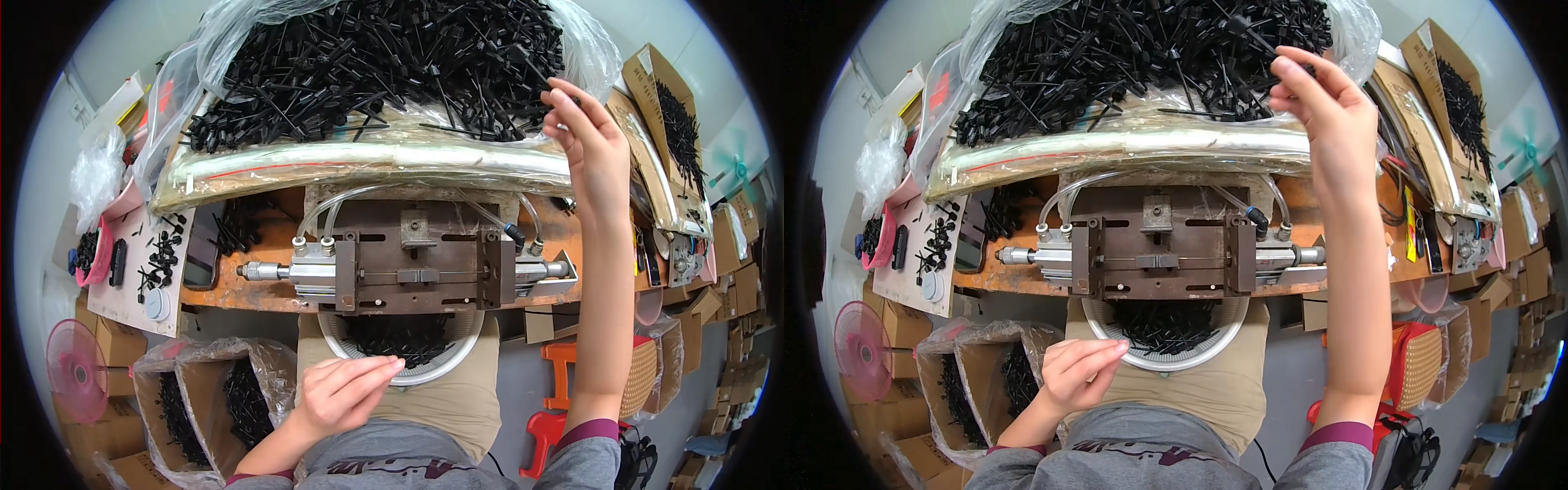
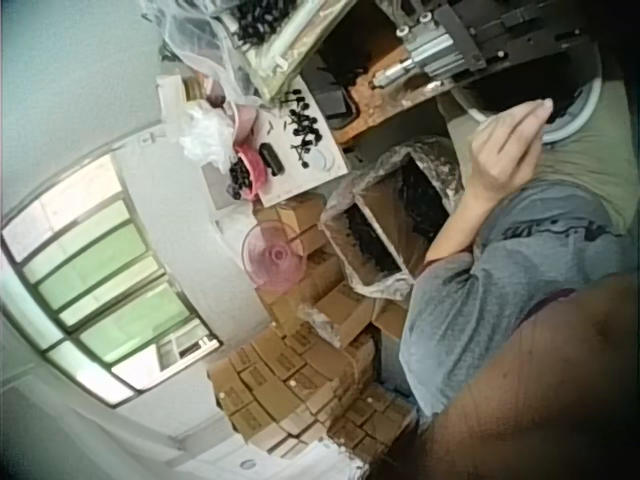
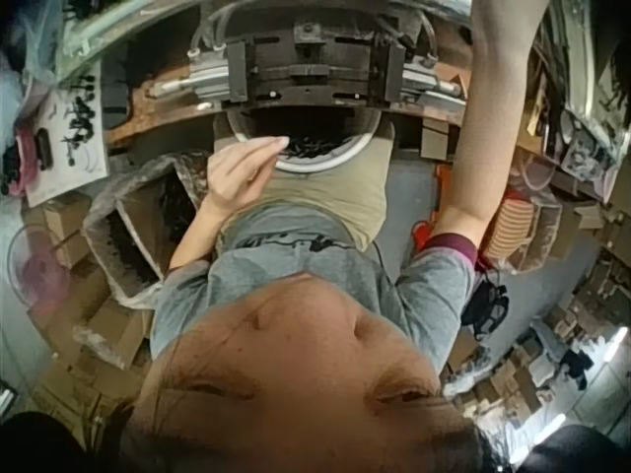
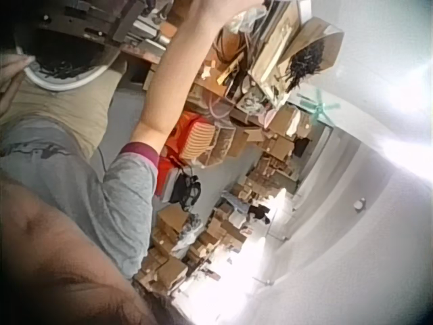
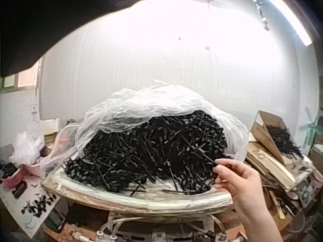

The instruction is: Assembling small black plastic components using a pneumatic press machine at a workbench.

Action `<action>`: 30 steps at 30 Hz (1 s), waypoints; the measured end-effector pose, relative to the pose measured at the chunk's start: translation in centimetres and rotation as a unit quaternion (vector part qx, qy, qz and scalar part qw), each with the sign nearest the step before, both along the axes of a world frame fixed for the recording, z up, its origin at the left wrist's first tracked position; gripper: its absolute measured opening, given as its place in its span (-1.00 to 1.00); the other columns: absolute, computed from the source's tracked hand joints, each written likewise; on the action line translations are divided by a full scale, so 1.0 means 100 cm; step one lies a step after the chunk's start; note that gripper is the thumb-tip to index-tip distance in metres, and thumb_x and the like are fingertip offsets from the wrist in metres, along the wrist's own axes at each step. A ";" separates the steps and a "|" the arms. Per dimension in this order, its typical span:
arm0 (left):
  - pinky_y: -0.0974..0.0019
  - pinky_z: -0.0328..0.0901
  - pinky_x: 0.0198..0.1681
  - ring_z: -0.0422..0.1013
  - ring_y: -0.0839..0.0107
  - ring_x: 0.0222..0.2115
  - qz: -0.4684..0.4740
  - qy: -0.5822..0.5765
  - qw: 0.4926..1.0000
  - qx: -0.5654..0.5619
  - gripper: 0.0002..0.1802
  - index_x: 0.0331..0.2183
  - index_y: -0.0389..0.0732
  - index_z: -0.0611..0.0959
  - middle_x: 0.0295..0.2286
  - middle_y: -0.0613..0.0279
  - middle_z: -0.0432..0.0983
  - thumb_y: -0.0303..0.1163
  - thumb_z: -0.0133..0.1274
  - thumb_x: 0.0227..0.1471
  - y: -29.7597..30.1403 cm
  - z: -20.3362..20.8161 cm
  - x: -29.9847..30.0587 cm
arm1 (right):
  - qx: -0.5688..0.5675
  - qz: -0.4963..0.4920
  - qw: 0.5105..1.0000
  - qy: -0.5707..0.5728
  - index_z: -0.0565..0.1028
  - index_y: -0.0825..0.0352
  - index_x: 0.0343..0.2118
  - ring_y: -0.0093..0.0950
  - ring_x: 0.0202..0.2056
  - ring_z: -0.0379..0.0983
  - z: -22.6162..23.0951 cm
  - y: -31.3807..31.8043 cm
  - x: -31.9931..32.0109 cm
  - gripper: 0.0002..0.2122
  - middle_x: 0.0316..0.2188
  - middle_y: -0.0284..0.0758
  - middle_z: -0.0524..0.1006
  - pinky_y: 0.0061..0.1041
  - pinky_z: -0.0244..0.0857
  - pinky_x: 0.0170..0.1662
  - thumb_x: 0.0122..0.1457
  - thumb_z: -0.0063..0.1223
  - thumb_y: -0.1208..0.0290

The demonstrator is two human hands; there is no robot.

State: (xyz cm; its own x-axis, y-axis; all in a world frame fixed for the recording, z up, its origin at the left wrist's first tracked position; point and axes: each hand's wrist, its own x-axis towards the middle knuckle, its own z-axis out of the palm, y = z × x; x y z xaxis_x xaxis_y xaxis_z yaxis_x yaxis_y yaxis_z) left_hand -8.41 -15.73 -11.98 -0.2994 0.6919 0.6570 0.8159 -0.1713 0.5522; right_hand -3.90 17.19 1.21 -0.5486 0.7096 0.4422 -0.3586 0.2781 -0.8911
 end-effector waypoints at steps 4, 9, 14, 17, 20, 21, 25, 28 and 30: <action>0.38 0.47 -0.32 0.54 0.33 -0.39 -0.006 -0.188 0.982 -0.013 -0.57 -0.11 -0.39 0.60 -0.23 -0.06 0.55 -0.67 0.19 -0.13 0.004 0.016 0.002 | 0.047 0.047 0.997 -0.046 0.57 0.45 -0.16 -0.62 -0.46 0.48 -0.014 -0.053 0.023 -0.77 -0.42 -0.31 0.58 -0.66 0.37 -0.32 0.10 0.19 0.53; 0.35 0.49 -0.22 0.54 0.31 -0.32 -0.070 -0.536 0.838 0.070 -0.51 -0.02 -0.49 0.52 -0.19 -0.10 0.50 -0.62 0.20 -0.05 0.029 0.051 0.000 | 0.178 0.230 0.950 -0.112 0.64 0.39 -0.28 -0.53 -0.35 0.54 -0.044 -0.081 0.056 -0.77 -0.35 -0.27 0.62 -0.60 0.41 -0.32 -0.07 0.32 0.61; 0.31 0.50 -0.19 0.56 0.27 -0.31 -0.178 -0.425 0.885 -0.060 -0.63 -0.19 -0.46 0.64 -0.26 -0.05 0.53 -0.63 0.28 -0.14 0.027 0.054 -0.013 | 0.196 0.259 0.933 -0.154 0.65 0.41 -0.31 -0.40 -0.31 0.57 -0.058 -0.093 0.078 -0.73 -0.34 -0.22 0.63 -0.51 0.42 -0.25 -0.17 0.39 0.56; 0.33 0.49 -0.22 0.56 0.30 -0.32 -0.164 -0.388 0.904 -0.070 -0.58 -0.27 -0.36 0.70 -0.36 0.04 0.56 -0.63 0.39 -0.33 0.026 0.050 -0.007 | 0.211 0.200 0.950 -0.116 0.65 0.37 -0.27 -0.40 -0.22 0.56 -0.066 -0.090 0.082 -0.72 -0.24 -0.21 0.62 -0.50 0.42 -0.15 -0.14 0.37 0.57; 0.36 0.49 -0.30 0.54 0.37 -0.31 -0.094 -0.217 0.971 -0.044 -0.67 -0.29 -0.27 0.72 -0.26 0.12 0.56 -0.59 0.35 -0.23 0.032 0.041 -0.006 | 0.109 0.076 0.988 -0.082 0.63 0.43 -0.28 -0.39 -0.18 0.53 -0.072 -0.090 0.092 -0.72 -0.24 -0.18 0.60 -0.47 0.39 -0.11 -0.15 0.34 0.64; 0.36 0.47 -0.33 0.54 0.36 -0.33 -0.055 -0.148 0.987 -0.035 -0.68 -0.31 -0.30 0.71 -0.22 0.09 0.56 -0.60 0.33 -0.24 0.036 0.037 -0.005 | 0.094 0.057 0.992 -0.064 0.62 0.46 -0.28 -0.39 -0.19 0.52 -0.074 -0.092 0.091 -0.73 -0.26 -0.16 0.59 -0.49 0.39 -0.13 -0.14 0.33 0.66; 0.32 0.44 -0.32 0.53 0.35 -0.40 0.036 -0.020 0.997 -0.065 -0.69 -0.32 -0.31 0.66 -0.12 0.04 0.55 -0.58 0.30 -0.25 0.056 0.009 0.002 | 0.162 0.017 0.982 -0.101 0.61 0.47 -0.29 -0.40 -0.21 0.52 -0.078 -0.103 0.097 -0.74 -0.28 -0.18 0.58 -0.50 0.40 -0.15 -0.12 0.31 0.71; 0.33 0.42 -0.34 0.52 0.35 -0.42 0.056 0.100 0.987 -0.111 -0.71 -0.32 -0.32 0.66 -0.08 0.07 0.54 -0.55 0.27 -0.23 0.063 0.002 -0.001 | 0.169 -0.009 0.982 -0.081 0.60 0.47 -0.26 -0.39 -0.22 0.53 -0.080 -0.112 0.097 -0.72 -0.25 -0.16 0.57 -0.49 0.41 -0.15 -0.11 0.29 0.73; 0.36 0.40 -0.36 0.51 0.37 -0.45 0.076 0.134 0.980 -0.124 -0.72 -0.33 -0.30 0.66 -0.07 0.11 0.53 -0.49 0.25 -0.22 0.065 0.000 0.000 | 0.128 0.019 0.990 -0.061 0.56 0.50 -0.16 -0.36 -0.23 0.53 -0.082 -0.118 0.099 -0.68 -0.15 -0.08 0.52 -0.46 0.42 -0.15 -0.06 0.24 0.72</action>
